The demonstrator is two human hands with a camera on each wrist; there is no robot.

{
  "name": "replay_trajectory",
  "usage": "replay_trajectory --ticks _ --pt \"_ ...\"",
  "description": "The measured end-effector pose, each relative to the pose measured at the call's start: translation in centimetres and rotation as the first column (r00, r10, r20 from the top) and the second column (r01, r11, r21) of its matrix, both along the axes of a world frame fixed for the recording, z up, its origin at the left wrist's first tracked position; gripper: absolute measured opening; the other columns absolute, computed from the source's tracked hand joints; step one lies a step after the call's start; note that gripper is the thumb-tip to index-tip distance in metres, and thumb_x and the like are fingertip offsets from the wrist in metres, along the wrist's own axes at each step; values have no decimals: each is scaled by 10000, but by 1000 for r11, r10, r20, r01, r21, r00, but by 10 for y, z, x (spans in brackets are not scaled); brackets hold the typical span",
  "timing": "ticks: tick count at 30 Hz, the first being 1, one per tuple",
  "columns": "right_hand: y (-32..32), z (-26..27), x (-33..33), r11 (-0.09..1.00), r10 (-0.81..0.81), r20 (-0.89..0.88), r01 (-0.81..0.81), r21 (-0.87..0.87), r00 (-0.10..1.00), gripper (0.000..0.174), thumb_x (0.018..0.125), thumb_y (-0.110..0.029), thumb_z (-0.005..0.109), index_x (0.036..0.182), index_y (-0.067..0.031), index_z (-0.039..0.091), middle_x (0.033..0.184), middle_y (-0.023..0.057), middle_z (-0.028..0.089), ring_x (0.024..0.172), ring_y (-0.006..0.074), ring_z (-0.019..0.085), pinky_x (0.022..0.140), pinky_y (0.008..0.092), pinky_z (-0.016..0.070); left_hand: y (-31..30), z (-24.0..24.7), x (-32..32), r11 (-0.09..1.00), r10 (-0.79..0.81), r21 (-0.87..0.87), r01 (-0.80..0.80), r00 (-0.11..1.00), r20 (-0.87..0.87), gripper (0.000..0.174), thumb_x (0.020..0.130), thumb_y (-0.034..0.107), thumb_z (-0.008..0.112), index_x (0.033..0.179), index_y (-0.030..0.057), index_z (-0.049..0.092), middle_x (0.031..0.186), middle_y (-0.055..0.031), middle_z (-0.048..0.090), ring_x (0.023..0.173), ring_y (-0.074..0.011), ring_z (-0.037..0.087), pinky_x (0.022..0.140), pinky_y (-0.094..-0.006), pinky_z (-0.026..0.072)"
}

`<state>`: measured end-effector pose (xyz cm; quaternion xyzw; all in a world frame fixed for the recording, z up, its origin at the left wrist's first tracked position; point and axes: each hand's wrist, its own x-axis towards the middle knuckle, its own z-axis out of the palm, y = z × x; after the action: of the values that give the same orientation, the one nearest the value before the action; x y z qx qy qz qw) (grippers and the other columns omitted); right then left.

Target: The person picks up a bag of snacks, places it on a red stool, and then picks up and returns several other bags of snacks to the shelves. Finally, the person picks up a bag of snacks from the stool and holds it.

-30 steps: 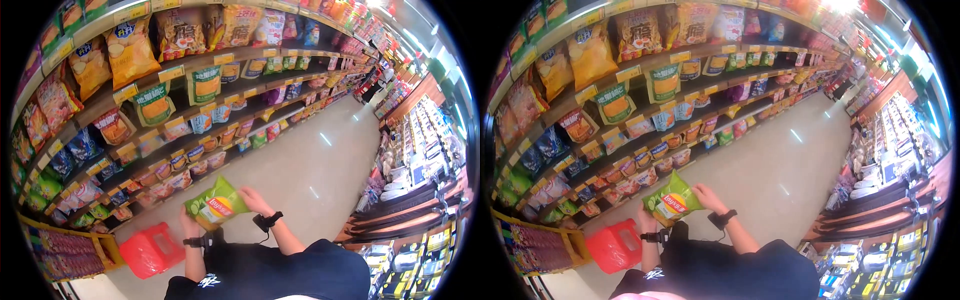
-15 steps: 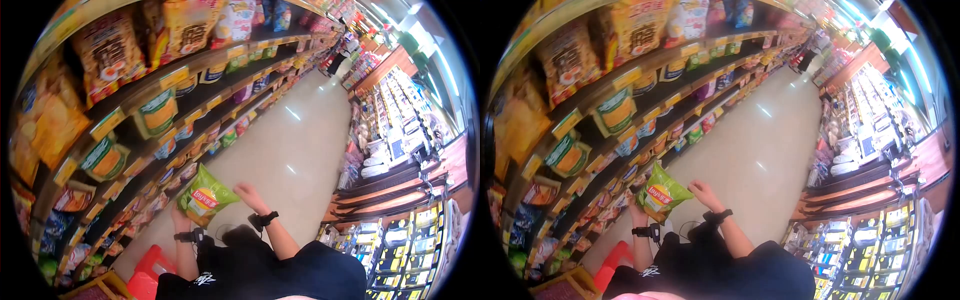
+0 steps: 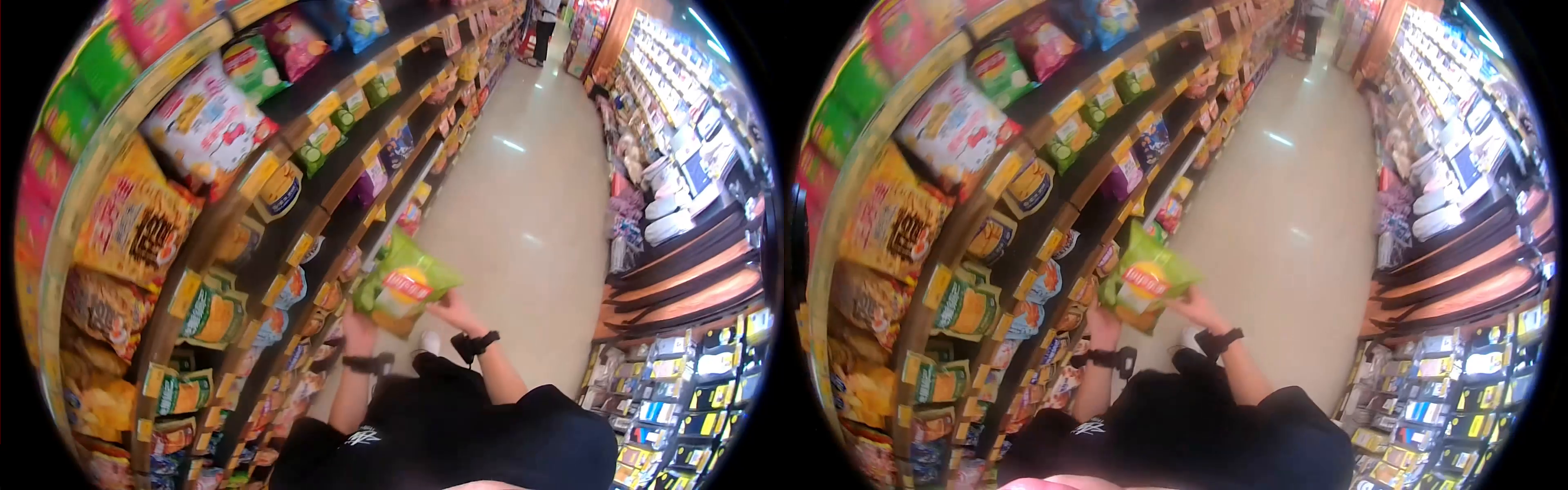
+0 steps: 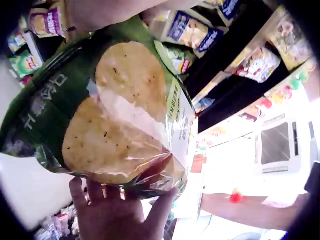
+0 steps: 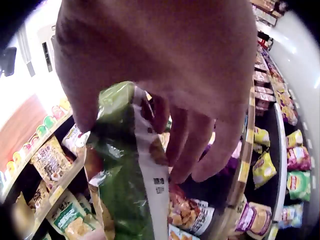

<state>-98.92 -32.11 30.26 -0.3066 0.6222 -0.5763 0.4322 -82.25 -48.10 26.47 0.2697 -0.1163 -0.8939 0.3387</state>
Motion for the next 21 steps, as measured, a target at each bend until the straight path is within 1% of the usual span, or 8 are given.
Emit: replay_trajectory --ticks 2,5,7,10,13,15,17,21 --pt "-3 12 -36 998 -56 -6 56 38 998 579 827 -181 599 1302 -14 314 1250 106 443 1107 198 462 879 341 431 -6 10 -45 998 19 -61 -20 1000 -10 306 914 236 427 1147 55 509 1147 -76 560 1054 -216 511 927 -361 374" --pt "-12 23 -79 966 -208 130 224 -129 970 520 867 -234 550 1279 -4 332 1217 113 467 1057 187 494 840 332 450 -14 49 -93 952 66 -300 -64 998 -4 280 913 221 440 1129 53 502 1124 -71 547 1057 -205 494 935 -349 353" --pt "-15 32 -105 904 -326 269 383 -193 906 486 890 -258 516 1276 -12 350 1186 129 499 1009 175 511 796 320 451 -20 61 -113 862 -45 -498 97 992 114 260 891 159 481 1132 62 490 1070 -52 549 1004 -179 521 885 -311 404" --pt "-28 37 -143 883 -389 260 438 -168 884 464 901 -269 497 1259 -6 365 1176 129 499 996 162 509 785 300 446 -38 67 -136 775 -189 -550 313 944 271 283 871 128 520 1137 42 474 1078 -65 526 983 -133 515 843 -259 415" --pt "-60 32 -174 876 -441 177 465 -128 880 442 901 -265 502 1237 -4 384 1111 123 533 947 152 525 768 280 441 -50 69 -158 683 -157 -620 385 907 390 381 830 117 591 1173 25 452 1077 -75 534 979 -126 516 830 -253 418" --pt "-87 38 -191 914 -372 119 386 -126 921 433 899 -257 507 1225 2 390 1072 123 551 919 150 532 763 273 439 -57 82 -174 609 -88 -680 407 887 452 434 804 125 628 1184 20 447 1085 -76 541 996 -141 518 843 -260 415" --pt "-123 40 -208 946 -289 24 290 -148 957 409 894 -225 518 1207 11 398 970 120 585 852 146 546 759 270 436 -71 90 -190 399 123 -749 529 779 615 553 732 133 699 1203 7 439 1097 -95 559 1015 -179 530 863 -283 418" --pt "-189 68 -244 980 -89 -53 78 -183 995 414 880 -192 533 1221 2 397 999 120 579 907 152 539 783 265 431 -116 87 -228 474 178 -743 473 774 607 570 699 133 723 1182 -10 456 1059 -115 588 975 -185 559 843 -305 441"
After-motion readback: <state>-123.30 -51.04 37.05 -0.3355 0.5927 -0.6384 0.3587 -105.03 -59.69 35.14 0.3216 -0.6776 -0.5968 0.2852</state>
